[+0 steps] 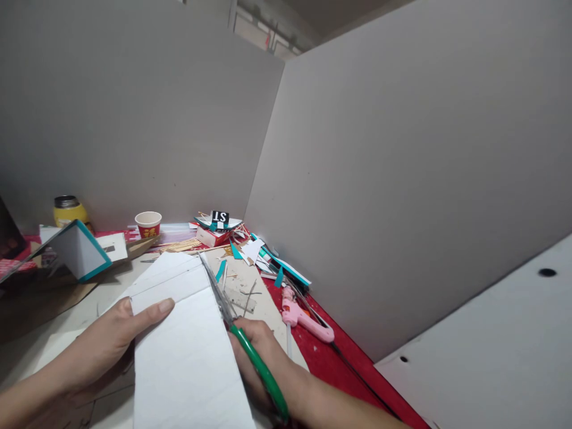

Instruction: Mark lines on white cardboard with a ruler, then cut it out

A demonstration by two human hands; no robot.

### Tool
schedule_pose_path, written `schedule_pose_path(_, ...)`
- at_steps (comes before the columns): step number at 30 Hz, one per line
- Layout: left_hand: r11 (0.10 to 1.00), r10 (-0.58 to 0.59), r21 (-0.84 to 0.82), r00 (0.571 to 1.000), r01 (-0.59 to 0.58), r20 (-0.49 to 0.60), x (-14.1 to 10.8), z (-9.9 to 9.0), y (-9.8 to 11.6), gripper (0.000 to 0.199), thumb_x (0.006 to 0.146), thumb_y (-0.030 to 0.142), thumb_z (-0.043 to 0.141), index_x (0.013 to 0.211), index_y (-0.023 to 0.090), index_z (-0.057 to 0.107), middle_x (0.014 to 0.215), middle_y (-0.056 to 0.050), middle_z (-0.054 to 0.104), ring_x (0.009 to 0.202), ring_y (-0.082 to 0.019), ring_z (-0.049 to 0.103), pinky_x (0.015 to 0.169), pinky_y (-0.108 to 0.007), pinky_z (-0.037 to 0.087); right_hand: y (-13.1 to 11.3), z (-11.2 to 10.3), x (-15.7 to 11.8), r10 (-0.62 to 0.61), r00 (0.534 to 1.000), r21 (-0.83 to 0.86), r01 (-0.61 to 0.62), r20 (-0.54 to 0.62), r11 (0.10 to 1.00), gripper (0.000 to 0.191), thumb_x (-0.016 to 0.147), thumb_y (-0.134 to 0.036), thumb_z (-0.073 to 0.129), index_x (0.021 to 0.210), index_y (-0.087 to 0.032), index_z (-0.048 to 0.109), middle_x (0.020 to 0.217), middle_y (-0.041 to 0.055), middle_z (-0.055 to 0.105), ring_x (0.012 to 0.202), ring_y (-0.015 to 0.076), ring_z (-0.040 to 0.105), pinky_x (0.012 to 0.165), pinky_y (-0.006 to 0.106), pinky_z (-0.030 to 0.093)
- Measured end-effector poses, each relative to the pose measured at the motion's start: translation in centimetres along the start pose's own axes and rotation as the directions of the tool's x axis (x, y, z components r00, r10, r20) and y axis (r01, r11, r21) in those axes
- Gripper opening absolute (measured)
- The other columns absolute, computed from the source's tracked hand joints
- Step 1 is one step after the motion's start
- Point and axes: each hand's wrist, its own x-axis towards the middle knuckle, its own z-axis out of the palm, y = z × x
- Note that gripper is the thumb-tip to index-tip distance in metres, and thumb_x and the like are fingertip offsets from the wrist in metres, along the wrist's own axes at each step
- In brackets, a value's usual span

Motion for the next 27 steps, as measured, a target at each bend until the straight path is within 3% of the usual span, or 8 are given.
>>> schedule_pose_path(5,0.996,-0.035,0.081,0.997,0.041,-0.064,0.1,0.0,-0.8,0.049,0.062,0.05,0.086,0.087,0.017,0.06,0.083,-0.01,0.078,0.082,-0.029,0.073,0.065,-0.033,0.057,-1.2,-0.1,-0.5,-0.118,0.993,-0.024,0.118,0.022,0.993,0.051,0.08,-0.065,0.062,0.075,-0.015,0.067,0.072,0.0053,0.066,0.071,0.0213,0.059,0.06,0.029,0.048)
schedule_pose_path(10,0.999,-0.038,0.007,0.996,0.037,0.081,0.4,-0.5,0.0,0.06,0.067,0.048,0.084,0.113,0.014,0.065,0.092,-0.013,0.078,0.068,-0.025,0.073,0.061,-0.032,0.055,-1.1,-1.4,-0.3,-0.233,0.972,-0.229,0.219,-0.035,0.948,0.061,0.091,-0.071,0.04,0.058,-0.021,0.05,0.045,-0.0009,0.045,0.042,0.0129,0.041,0.041,0.027,0.03)
schedule_pose_path(13,0.999,-0.032,-0.023,0.996,0.034,0.084,0.8,-1.0,0.5,0.071,0.066,0.044,0.086,0.124,0.013,0.061,0.095,-0.014,0.078,0.065,-0.023,0.072,0.058,-0.03,0.054,-0.8,-2.3,0.3,-0.271,0.96,-0.327,0.233,-0.076,0.916,0.061,0.091,-0.072,0.04,0.053,-0.023,0.043,0.04,-0.0037,0.038,0.037,0.011,0.036,0.04,0.027,0.026)
schedule_pose_path(16,0.999,-0.033,-0.014,0.998,0.034,0.056,1.1,-1.3,0.5,0.07,0.066,0.041,0.086,0.124,0.013,0.061,0.094,-0.014,0.078,0.068,-0.025,0.073,0.061,-0.031,0.055,-0.9,-2.6,0.7,-0.32,0.943,-0.352,0.269,-0.093,0.896,0.057,0.088,-0.07,0.048,0.057,-0.023,0.044,0.044,-0.0046,0.041,0.042,0.0106,0.037,0.043,0.026,0.028)
schedule_pose_path(21,1.0,0.022,-0.023,0.992,-0.02,0.127,1.4,-1.5,0.4,0.064,0.066,0.039,0.085,0.12,0.012,0.066,0.092,-0.014,0.079,0.073,-0.027,0.074,0.068,-0.033,0.057,-0.6,-2.6,0.8,-0.322,0.943,-0.342,0.277,-0.084,0.898,0.052,0.088,-0.068,0.049,0.062,-0.023,0.044,0.047,-0.0049,0.04,0.044,0.0105,0.034,0.043,0.027,0.024)
schedule_pose_path(27,0.999,-0.009,0.037,0.998,0.006,0.07,1.1,-1.6,1.4,0.047,0.065,0.03,0.086,0.107,0.014,0.073,0.081,-0.011,0.079,0.064,-0.022,0.072,0.059,-0.028,0.055,0.0,-3.1,0.7,-0.329,0.944,-0.348,0.299,-0.029,0.889,0.051,0.089,-0.068,0.047,0.068,-0.023,0.042,0.05,-0.0061,0.038,0.047,0.01,0.032,0.045,0.025,0.023)
